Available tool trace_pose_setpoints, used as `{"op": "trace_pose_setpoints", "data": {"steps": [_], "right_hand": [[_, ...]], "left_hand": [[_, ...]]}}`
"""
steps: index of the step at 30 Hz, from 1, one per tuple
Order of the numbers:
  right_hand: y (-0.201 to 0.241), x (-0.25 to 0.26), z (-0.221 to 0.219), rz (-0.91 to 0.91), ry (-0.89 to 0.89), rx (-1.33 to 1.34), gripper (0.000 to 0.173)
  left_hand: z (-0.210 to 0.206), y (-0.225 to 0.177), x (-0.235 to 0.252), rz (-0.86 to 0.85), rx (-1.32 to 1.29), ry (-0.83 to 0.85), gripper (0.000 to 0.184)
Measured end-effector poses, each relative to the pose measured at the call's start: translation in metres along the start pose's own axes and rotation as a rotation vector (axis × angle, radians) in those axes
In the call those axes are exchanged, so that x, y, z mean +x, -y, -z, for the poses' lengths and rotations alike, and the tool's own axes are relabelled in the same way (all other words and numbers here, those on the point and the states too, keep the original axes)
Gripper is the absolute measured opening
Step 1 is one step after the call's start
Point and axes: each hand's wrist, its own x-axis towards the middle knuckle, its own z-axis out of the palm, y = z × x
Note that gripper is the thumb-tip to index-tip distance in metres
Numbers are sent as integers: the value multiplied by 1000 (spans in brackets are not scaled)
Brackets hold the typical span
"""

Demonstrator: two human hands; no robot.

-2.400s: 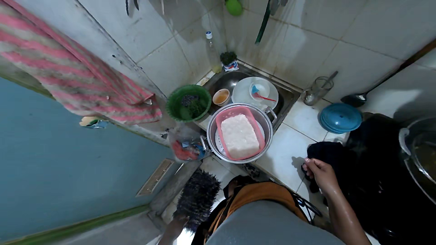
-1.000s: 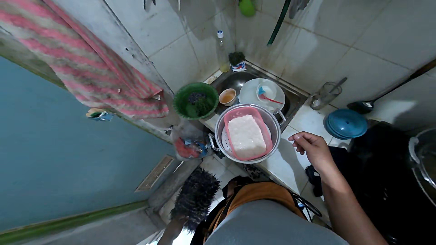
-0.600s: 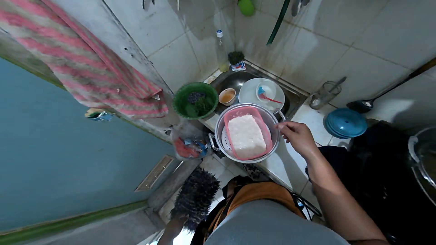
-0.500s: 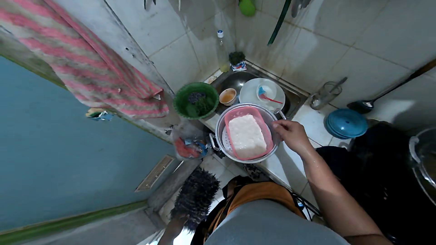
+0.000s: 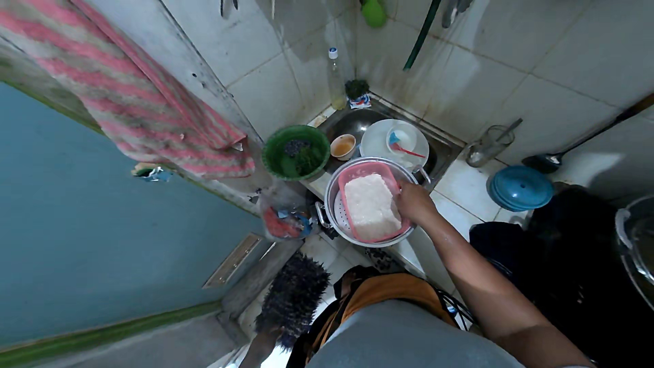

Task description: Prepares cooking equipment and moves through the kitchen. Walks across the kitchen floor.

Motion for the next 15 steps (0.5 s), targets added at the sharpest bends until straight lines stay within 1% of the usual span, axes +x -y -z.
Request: {"op": "trace_pose_setpoints", "data": {"steps": [6, 10, 13, 15], "right_hand": [[-17, 6, 11, 69, -67, 177, 28], [-41, -7, 42, 149, -154, 339, 27], [-69, -27, 75, 87, -225, 505, 30], [-93, -37, 93, 27, -342, 557, 31]], "left_hand": [[0, -5, 3, -8, -19, -12, 44], [2, -6, 6, -29, 31, 6, 44], [3, -11, 4, -21, 14, 6, 43], [3, -10, 6, -36, 14, 7, 43]]}}
